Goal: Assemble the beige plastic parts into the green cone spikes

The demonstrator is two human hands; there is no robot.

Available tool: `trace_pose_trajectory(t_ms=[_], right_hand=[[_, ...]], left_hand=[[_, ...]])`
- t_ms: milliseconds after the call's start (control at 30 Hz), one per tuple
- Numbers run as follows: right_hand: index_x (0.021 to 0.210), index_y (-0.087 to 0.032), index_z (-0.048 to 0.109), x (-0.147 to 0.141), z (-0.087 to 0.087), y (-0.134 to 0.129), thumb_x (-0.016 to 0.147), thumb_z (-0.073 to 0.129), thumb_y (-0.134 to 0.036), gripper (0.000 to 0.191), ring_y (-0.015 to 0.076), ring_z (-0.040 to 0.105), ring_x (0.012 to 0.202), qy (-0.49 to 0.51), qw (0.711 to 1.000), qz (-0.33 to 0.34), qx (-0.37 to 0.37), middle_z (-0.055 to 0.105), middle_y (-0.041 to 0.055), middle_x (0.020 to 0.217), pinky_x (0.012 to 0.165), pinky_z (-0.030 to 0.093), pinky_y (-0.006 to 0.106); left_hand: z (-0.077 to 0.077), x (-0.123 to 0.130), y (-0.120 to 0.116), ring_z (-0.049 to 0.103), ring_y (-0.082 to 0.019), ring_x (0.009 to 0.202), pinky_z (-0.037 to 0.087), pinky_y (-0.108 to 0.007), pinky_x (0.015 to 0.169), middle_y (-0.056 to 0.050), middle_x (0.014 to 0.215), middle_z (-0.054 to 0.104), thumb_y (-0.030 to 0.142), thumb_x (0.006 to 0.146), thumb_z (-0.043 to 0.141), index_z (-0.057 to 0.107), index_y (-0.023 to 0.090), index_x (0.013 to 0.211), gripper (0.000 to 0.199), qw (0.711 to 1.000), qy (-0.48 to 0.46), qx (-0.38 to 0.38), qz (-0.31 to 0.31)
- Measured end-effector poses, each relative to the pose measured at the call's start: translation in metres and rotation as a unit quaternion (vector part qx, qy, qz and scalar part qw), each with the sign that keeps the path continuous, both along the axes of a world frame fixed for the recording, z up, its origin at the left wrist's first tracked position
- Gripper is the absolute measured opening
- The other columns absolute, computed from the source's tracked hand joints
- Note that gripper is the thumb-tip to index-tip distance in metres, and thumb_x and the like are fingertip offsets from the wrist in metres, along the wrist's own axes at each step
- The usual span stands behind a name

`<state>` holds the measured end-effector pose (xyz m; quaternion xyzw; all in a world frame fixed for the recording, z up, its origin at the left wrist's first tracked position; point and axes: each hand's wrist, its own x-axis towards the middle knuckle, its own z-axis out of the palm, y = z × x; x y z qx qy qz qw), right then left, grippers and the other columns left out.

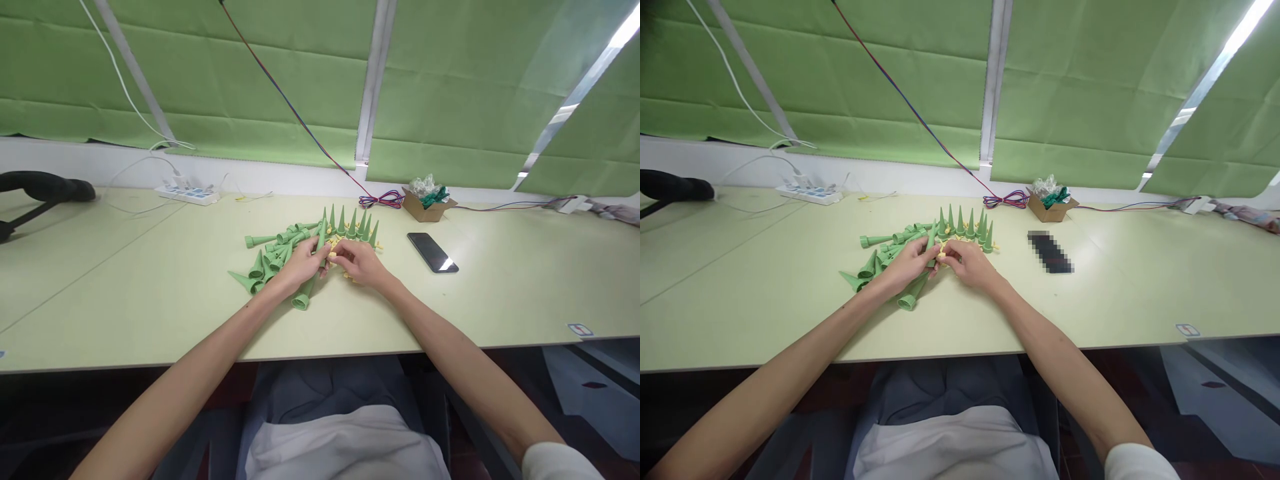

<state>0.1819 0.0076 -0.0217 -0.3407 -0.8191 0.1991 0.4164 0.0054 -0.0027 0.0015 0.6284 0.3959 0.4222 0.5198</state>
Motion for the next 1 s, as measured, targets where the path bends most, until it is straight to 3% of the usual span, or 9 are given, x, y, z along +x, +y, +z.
trace_pose_trajectory(t_ms=[1000], right_hand=[[0.076,-0.018,0.063,0.0011,0.0009,-0.0009,0.095,0.054,-0.030,0.024,0.0100,0.042,0.053,-0.035,0.999,-0.012,0.008,0.056,-0.0031,0.059,0.059,0.034,0.024]], left_hand=[[-0.0018,-0.0001,0.0003,0.053,-0.012,0.054,0.044,-0.027,0.050,-0.001,0.069,0.056,0.046,0.088,0.066,0.049,0.020,0.080,0.032,0.999,0.038,0.025,-0.003]])
